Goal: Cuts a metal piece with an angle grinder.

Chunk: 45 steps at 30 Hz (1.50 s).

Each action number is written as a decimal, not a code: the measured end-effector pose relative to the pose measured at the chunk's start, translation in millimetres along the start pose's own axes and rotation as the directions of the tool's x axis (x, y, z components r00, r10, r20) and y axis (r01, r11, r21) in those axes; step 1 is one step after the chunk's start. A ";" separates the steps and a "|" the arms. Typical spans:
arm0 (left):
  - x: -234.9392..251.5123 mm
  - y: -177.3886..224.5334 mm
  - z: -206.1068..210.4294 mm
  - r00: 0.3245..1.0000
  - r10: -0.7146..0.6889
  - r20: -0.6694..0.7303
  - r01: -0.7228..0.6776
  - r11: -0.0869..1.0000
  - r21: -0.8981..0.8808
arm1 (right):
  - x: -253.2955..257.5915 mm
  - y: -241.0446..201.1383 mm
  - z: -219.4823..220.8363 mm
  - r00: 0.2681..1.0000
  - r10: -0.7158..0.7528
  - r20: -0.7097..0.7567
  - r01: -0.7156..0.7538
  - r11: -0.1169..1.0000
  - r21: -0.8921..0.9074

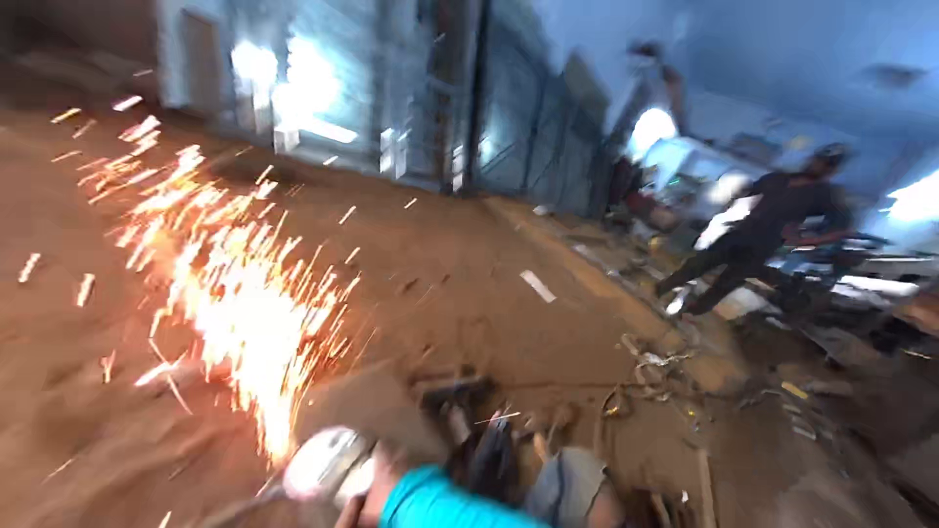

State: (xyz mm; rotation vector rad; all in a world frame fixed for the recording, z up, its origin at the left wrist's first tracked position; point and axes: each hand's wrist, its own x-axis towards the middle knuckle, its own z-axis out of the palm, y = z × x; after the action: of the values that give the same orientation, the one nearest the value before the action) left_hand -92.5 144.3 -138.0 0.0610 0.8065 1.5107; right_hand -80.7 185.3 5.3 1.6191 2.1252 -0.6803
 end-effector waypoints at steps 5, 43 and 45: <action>-32.1 35.6 16.7 0.893 -0.230 -0.386 0.233 0.972 -0.041 | 68.0 22.4 59.4 0.994 -0.112 0.010 0.113 0.993 -0.038; -23.2 36.4 -1.2 0.933 -0.178 -0.313 0.222 0.969 0.112 | 80.2 10.5 57.0 0.991 -0.009 -0.133 -0.016 0.982 -0.190; -21.5 38.4 -0.7 0.932 -0.166 -0.322 0.207 0.974 0.095 | 82.1 7.5 56.0 0.991 -0.017 -0.130 -0.008 0.981 -0.192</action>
State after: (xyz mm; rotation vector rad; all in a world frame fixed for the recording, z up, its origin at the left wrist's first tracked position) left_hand -122.6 129.1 -109.7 -0.1613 1.1312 1.3022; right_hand -94.5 218.1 -87.8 1.5926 2.2101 -0.3647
